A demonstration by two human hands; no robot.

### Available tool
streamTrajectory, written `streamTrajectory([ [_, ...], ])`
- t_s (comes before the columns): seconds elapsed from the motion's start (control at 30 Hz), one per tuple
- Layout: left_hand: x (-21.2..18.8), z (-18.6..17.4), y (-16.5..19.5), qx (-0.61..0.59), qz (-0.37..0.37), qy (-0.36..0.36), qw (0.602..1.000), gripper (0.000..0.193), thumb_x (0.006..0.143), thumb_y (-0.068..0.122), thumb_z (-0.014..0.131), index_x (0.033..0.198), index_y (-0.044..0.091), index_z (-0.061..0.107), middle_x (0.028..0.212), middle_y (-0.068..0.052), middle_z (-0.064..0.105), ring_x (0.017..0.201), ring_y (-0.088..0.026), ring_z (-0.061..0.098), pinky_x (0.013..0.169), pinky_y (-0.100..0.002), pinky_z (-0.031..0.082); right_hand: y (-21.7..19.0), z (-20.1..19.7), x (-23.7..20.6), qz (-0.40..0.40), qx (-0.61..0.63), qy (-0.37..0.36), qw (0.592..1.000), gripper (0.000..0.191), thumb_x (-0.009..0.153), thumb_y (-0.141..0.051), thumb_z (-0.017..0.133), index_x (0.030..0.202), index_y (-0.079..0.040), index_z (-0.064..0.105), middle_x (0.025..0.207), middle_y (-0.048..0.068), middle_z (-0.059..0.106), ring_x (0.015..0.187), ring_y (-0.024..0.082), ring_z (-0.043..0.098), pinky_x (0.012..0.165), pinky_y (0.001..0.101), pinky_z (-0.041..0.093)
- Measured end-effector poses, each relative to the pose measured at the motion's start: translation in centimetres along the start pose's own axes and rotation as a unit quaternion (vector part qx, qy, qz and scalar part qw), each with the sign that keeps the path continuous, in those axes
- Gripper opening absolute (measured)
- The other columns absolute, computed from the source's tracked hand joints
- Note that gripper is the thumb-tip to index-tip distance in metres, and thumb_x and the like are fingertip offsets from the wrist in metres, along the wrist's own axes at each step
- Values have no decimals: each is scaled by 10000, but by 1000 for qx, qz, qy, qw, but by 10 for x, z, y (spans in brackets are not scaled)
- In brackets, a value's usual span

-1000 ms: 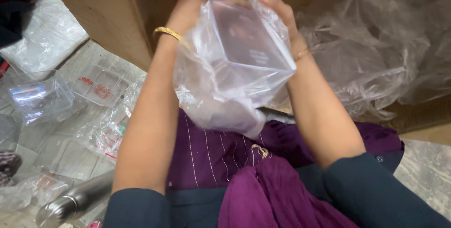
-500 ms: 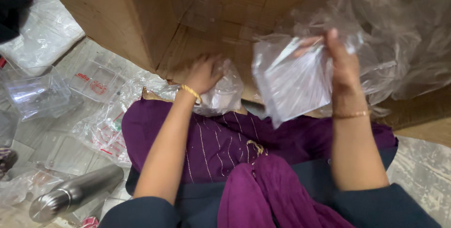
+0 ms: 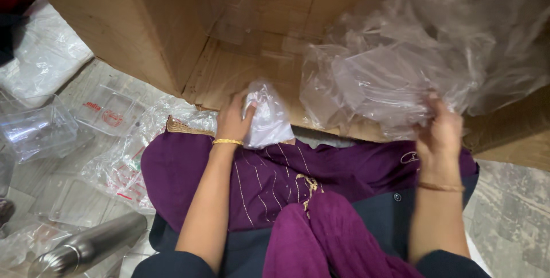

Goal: The person sits on the floor inside a large cardboard box and packs clear plastic containers into plastic bags one at a time, opening each bag, inserting a container, and setting the filled bag aside with other completed bags.

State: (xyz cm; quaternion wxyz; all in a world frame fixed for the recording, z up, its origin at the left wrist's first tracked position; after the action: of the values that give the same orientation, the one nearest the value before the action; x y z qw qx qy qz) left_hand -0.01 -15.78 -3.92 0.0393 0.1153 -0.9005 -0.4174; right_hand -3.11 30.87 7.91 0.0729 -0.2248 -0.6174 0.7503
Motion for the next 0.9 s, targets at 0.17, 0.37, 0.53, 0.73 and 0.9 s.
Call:
streamTrajectory([
  [0.17, 6, -16, -24, -10, -80, 62, 995, 696, 902, 506, 695, 1345, -17, 576, 1208, -277, 647, 1128, -428, 648, 972, -475, 518, -85, 24, -67, -369, -275, 85, 884, 393, 927, 31, 670, 1293, -30, 541, 1237, 72, 564, 1213, 191, 552, 1040, 324, 490],
  [0.37, 8, -2, -27, 5, -104, -3, 995, 680, 823, 452, 745, 1344, 47, 579, 1244, -281, 594, 1056, -412, 666, 918, -480, 530, -20, 105, -74, -202, -278, -212, 915, 299, 1054, -293, 594, 1193, -66, 730, 1096, 97, 766, 1012, 172, 725, 882, 324, 575],
  [0.53, 5, 0, -24, 11, -72, -2, 997, 643, 844, 436, 743, 1356, 80, 586, 1280, -270, 583, 1101, -439, 651, 960, -493, 527, 159, 202, -36, -26, -462, -313, 829, 536, 1003, -491, 577, 1245, -35, 723, 1054, 189, 783, 952, 277, 741, 904, 388, 563],
  [0.73, -2, -9, -11, -5, -94, -42, 995, 730, 864, 487, 711, 1440, 79, 527, 1406, -263, 551, 1269, -410, 579, 1072, -467, 457, 205, 235, -27, 179, -238, -364, 883, 404, 923, -203, 699, 1260, 18, 664, 1072, 130, 746, 869, 199, 659, 790, 345, 544],
  [0.9, 15, -61, 41, -157, 155, -74, 973, 864, 956, 500, 702, 1564, -38, 406, 1596, -307, 406, 1462, -383, 389, 1144, -471, 348, 121, 253, -59, 174, -173, -599, 762, 308, 977, -183, 669, 1195, 32, 694, 1092, 30, 734, 978, 87, 651, 892, 275, 539],
])
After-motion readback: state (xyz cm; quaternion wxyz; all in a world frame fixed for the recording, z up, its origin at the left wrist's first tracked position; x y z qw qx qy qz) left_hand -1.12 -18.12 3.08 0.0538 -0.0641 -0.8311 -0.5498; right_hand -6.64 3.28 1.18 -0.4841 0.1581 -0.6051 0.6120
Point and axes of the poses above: each hand's wrist, its own x-axis towards the middle knuckle, its own z-axis out of the palm, y = z × x, the point moved 6 cm from there along x, towards the middle knuckle
